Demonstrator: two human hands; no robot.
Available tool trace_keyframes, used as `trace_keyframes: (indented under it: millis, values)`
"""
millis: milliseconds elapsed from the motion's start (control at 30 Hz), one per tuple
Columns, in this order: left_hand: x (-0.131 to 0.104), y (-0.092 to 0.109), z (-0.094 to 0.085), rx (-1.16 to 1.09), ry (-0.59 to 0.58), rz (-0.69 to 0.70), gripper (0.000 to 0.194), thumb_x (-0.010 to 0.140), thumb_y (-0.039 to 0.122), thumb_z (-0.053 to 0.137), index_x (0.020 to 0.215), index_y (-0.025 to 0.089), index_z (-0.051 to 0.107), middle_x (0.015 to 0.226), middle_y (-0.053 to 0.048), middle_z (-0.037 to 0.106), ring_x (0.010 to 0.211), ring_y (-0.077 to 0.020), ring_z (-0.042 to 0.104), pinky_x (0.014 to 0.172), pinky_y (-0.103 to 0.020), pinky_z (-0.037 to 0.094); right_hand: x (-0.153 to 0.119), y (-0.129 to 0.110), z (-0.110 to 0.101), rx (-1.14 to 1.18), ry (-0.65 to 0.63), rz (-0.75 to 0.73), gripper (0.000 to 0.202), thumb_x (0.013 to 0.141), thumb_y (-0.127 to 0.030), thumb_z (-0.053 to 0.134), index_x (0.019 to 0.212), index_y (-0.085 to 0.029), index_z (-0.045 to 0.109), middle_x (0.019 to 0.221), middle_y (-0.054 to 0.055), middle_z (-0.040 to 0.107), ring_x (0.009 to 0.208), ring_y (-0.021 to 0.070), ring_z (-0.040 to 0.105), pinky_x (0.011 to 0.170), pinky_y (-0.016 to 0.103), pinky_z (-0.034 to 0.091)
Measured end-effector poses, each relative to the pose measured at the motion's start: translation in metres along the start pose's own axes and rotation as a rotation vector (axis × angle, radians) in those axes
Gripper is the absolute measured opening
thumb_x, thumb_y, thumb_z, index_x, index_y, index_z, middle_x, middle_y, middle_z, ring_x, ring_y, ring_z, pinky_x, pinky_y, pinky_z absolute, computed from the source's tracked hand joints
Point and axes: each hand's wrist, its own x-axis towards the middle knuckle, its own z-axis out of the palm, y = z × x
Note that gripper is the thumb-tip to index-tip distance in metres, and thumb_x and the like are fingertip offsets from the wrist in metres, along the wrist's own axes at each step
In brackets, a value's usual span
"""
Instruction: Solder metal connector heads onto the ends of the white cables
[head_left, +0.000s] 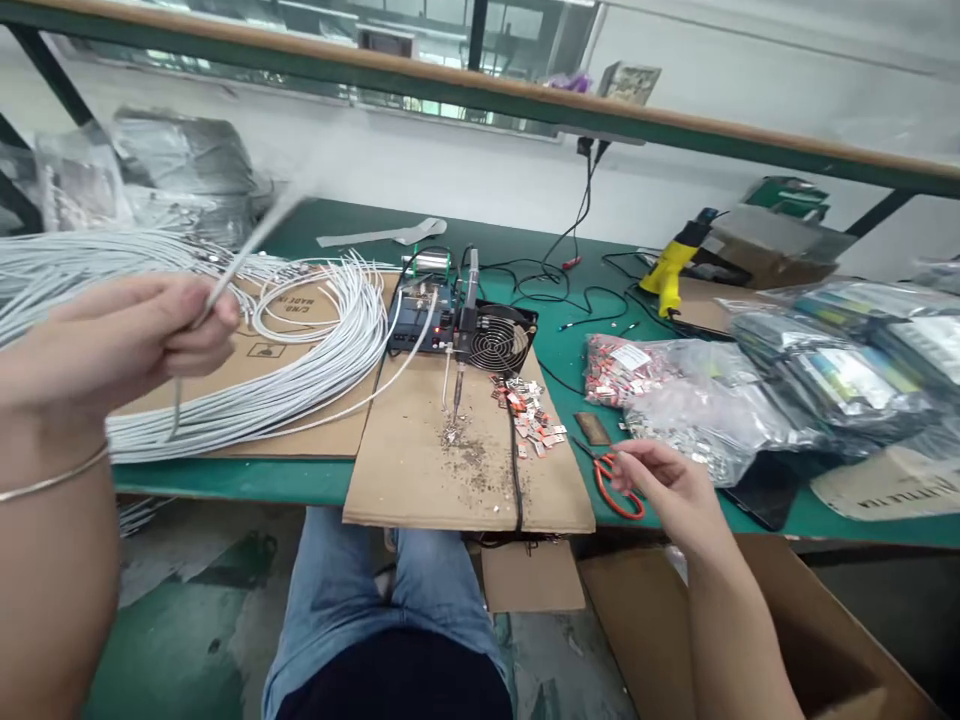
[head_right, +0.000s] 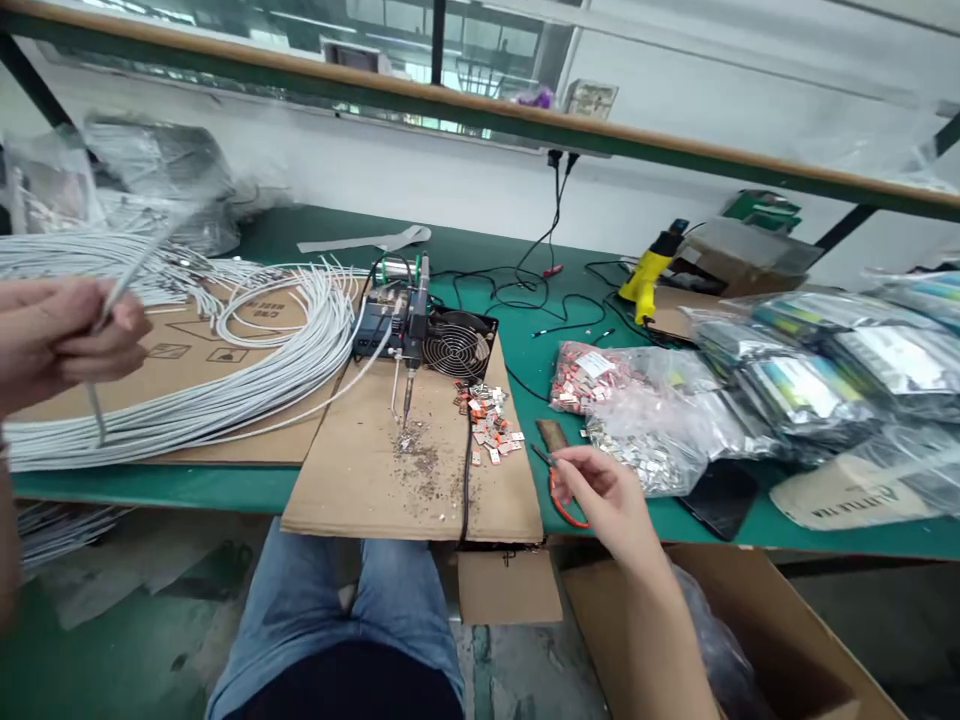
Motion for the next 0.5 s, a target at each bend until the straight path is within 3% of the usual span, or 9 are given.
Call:
trace_keyframes:
  millis: [33, 133, 167, 233, 267, 300, 367, 433, 500]
  values:
    - [0.004, 0.017, 0.001, -0.177, -0.142, -0.007, 0.058, 0.084, 0.018, -0.002, 0.103, -0.019, 0.039, 0.051, 0.016, 0.022, 0.049, 0.0051, 0.049, 0.057, -0.022, 0.023, -0.009, -0.001, 0.003, 0.042, -0.006, 0.013, 0.029, 0.078, -0.043, 0.061, 0.079, -0.014, 0.063, 0.058, 0.003, 0.061, 0.05, 0.0107, 0.057, 0.047, 0.02, 0.047]
    - [0.008, 0.07, 0.016, -0.522, -0.216, 0.068, 0.059, 0.08, 0.017, -0.008, 0.113, -0.013, 0.031, 0.058, 0.015, 0.014, 0.039, 0.0073, 0.044, 0.058, -0.023, 0.014, -0.032, -0.007, 0.019, 0.139, -0.032, 0.046, 0.026, 0.075, -0.041, 0.066, 0.076, -0.015, 0.066, 0.055, 0.003, 0.06, 0.047, 0.0102, 0.055, 0.044, 0.02, 0.046]
    - [0.004, 0.084, 0.024, -0.673, -0.249, 0.094, 0.062, 0.081, 0.021, -0.01, 0.112, -0.009, 0.034, 0.059, 0.013, 0.013, 0.034, 0.0103, 0.036, 0.058, -0.023, 0.012, -0.04, -0.01, 0.026, 0.166, -0.049, 0.056, 0.025, 0.074, -0.039, 0.067, 0.074, -0.014, 0.066, 0.054, 0.002, 0.059, 0.047, 0.01, 0.055, 0.044, 0.019, 0.046]
    - [-0.016, 0.098, 0.044, -1.014, -0.279, 0.126, 0.052, 0.089, 0.037, 0.005, 0.102, 0.005, 0.044, 0.054, 0.013, 0.013, 0.033, 0.0099, 0.03, 0.056, -0.015, 0.012, -0.055, -0.017, 0.041, 0.215, -0.094, 0.076, 0.023, 0.073, -0.036, 0.069, 0.068, -0.014, 0.067, 0.051, 0.002, 0.057, 0.044, 0.009, 0.053, 0.041, 0.018, 0.043]
    - [-0.032, 0.099, 0.057, -1.146, -0.374, 0.104, 0.044, 0.09, 0.041, 0.015, 0.094, 0.011, 0.047, 0.051, 0.013, 0.014, 0.034, 0.0077, 0.028, 0.052, -0.011, 0.012, -0.062, -0.021, 0.05, 0.238, -0.116, 0.087, 0.023, 0.072, -0.035, 0.069, 0.064, -0.014, 0.067, 0.048, 0.001, 0.056, 0.042, 0.0082, 0.052, 0.04, 0.017, 0.042]
    - [-0.05, 0.094, 0.071, -1.142, -0.458, 0.08, 0.039, 0.091, 0.04, 0.02, 0.083, 0.014, 0.048, 0.048, 0.014, 0.017, 0.033, 0.0052, 0.024, 0.048, -0.009, 0.015, -0.068, -0.025, 0.058, 0.255, -0.128, 0.098, 0.023, 0.072, -0.035, 0.069, 0.064, -0.013, 0.067, 0.047, 0.001, 0.055, 0.04, 0.0074, 0.05, 0.038, 0.017, 0.041]
    - [-0.088, 0.076, 0.099, -1.029, -0.744, 0.002, 0.031, 0.09, 0.035, 0.037, 0.072, 0.015, 0.052, 0.044, 0.012, 0.028, 0.035, -0.0003, 0.025, 0.038, -0.009, 0.02, -0.077, -0.033, 0.077, 0.313, -0.16, 0.137, 0.02, 0.073, -0.033, 0.069, 0.07, -0.013, 0.069, 0.046, -0.001, 0.053, 0.038, 0.0059, 0.048, 0.037, 0.015, 0.04]
    - [-0.121, 0.054, 0.121, -0.895, -0.849, -0.067, 0.03, 0.09, 0.031, 0.043, 0.076, 0.013, 0.062, 0.049, 0.009, 0.035, 0.041, -0.0032, 0.03, 0.037, -0.011, 0.023, -0.08, -0.041, 0.094, 0.422, -0.239, 0.204, 0.021, 0.072, -0.032, 0.07, 0.082, -0.014, 0.071, 0.048, -0.003, 0.053, 0.038, 0.0046, 0.048, 0.038, 0.014, 0.04]
    - [-0.145, 0.036, 0.133, -0.595, -0.831, -0.107, 0.033, 0.091, 0.035, 0.042, 0.078, 0.017, 0.067, 0.057, 0.005, 0.042, 0.049, -0.0063, 0.04, 0.045, -0.013, 0.034, -0.079, -0.049, 0.109, 0.499, -0.308, 0.242, 0.026, 0.07, -0.034, 0.072, 0.086, -0.013, 0.071, 0.049, -0.003, 0.054, 0.038, 0.0042, 0.048, 0.038, 0.014, 0.04]
